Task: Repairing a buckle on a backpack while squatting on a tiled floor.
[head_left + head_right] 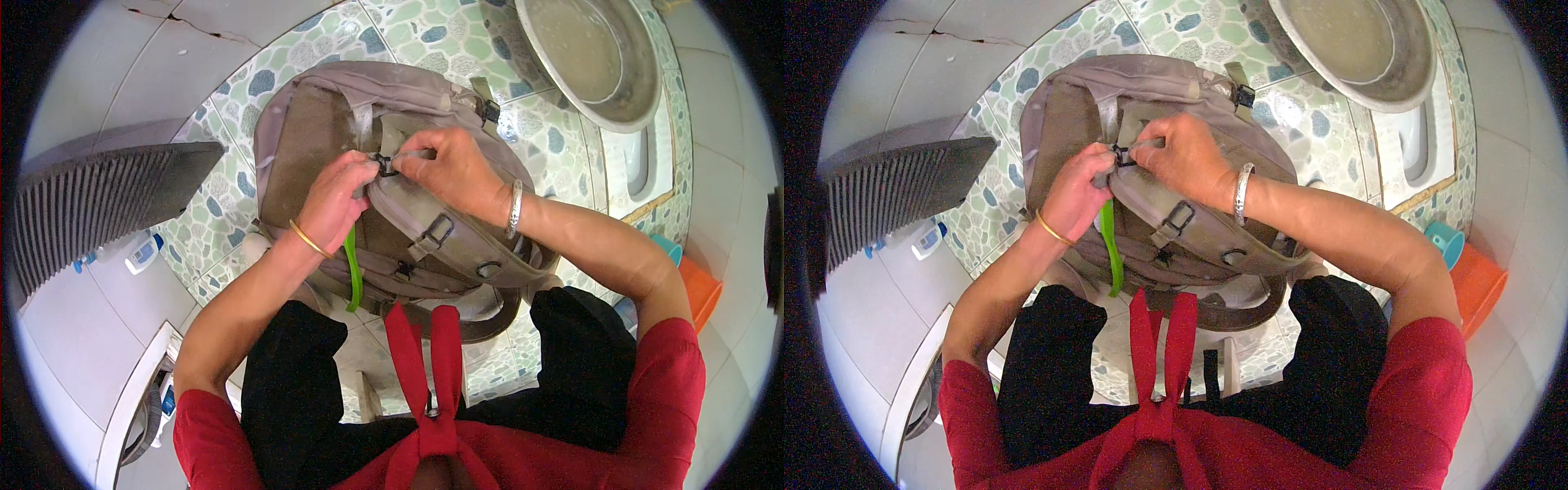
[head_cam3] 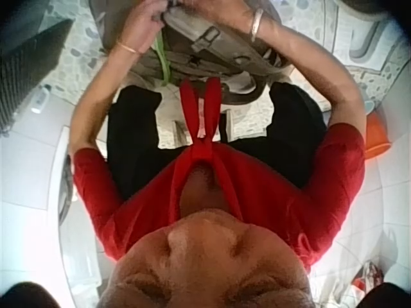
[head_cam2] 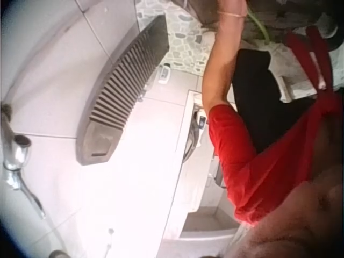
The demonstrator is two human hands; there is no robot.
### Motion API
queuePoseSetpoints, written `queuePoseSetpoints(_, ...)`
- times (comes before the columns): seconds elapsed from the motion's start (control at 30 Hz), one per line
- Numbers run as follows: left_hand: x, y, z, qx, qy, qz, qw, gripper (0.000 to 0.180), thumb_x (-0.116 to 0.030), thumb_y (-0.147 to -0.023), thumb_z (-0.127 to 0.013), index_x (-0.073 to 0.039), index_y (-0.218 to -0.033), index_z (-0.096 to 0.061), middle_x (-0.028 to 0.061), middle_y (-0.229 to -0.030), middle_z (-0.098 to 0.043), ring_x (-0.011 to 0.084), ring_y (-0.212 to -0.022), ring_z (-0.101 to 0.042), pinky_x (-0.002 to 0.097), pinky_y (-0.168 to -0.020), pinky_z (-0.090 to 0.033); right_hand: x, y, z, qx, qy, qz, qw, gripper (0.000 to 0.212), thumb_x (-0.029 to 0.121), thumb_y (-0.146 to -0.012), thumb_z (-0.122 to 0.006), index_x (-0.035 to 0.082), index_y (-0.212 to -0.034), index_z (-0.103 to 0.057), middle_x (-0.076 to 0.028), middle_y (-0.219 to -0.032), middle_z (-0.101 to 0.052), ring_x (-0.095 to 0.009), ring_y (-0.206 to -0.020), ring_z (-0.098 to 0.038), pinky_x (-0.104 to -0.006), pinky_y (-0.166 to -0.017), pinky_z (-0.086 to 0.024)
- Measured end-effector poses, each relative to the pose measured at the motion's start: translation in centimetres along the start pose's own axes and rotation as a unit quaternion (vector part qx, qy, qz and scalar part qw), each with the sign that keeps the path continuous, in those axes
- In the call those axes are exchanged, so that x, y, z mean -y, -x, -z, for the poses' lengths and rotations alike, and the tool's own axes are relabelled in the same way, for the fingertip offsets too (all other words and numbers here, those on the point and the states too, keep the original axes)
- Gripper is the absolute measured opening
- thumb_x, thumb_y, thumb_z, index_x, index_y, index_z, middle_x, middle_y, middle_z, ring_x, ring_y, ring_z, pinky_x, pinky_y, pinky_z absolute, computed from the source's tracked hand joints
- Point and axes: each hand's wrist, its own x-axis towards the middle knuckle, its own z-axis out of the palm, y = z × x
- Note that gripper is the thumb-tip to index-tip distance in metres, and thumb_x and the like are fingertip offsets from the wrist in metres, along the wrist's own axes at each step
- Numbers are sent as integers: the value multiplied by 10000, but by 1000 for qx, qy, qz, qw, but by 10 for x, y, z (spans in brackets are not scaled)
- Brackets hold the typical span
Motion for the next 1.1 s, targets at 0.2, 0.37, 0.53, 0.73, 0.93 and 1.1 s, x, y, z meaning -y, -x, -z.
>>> queuePoseSetpoints(0.2,8,-1,6,3,-245,-89,965,283,-195,-766,-670,-34,-949,-526,9,-816,-540,103,-719,-497,277,-682,-434,-3,0,-3,-1,-7,-13,1000,157,121,-759,-654,-33,-784,-638,-43,-606,-565,-71,-591,-492,-257,-542,-414)
queuePoseSetpoints(0.37,3,-3,2,-104,-573,-309,752,370,-202,-675,-729,-44,-935,-518,75,-796,-543,207,-680,-509,315,-703,-430,0,0,-3,-11,-35,-46,998,175,146,-713,-659,-25,-748,-653,-137,-554,-562,-154,-523,-529,-312,-540,-440)
queuePoseSetpoints(0.53,-7,2,-1,-112,-653,-417,623,337,-167,-627,-747,-55,-872,-545,94,-747,-549,275,-683,-513,332,-741,-423,-2,-2,-4,-16,-63,-89,994,179,151,-726,-659,-27,-738,-649,-108,-543,-558,-134,-521,-518,-302,-529,-433)
queuePoseSetpoints(0.73,11,-5,1,-109,-485,-297,815,173,-118,-677,-708,-22,-745,-581,81,-681,-582,196,-633,-555,314,-630,-448,-5,-3,-9,1,-174,-183,968,149,133,-764,-645,-16,-747,-640,-16,-546,-530,-90,-494,-495,-259,-427,-392)
queuePoseSetpoints(0.93,16,-10,-2,-126,-477,-279,824,137,-86,-700,-659,-16,-770,-565,85,-612,-571,171,-531,-560,302,-529,-442,-11,-3,-21,-28,-264,-227,937,94,102,-777,-634,12,-752,-629,-21,-579,-530,-93,-458,-460,-243,-397,-391)
queuePoseSetpoints(1.1,16,-11,-1,-104,-532,-357,760,148,-64,-683,-651,-34,-772,-537,106,-642,-555,252,-583,-558,340,-545,-437,-5,-4,-21,-37,-399,-306,863,70,74,-778,-634,35,-768,-577,-30,-636,-524,-107,-513,-478,-236,-432,-399)
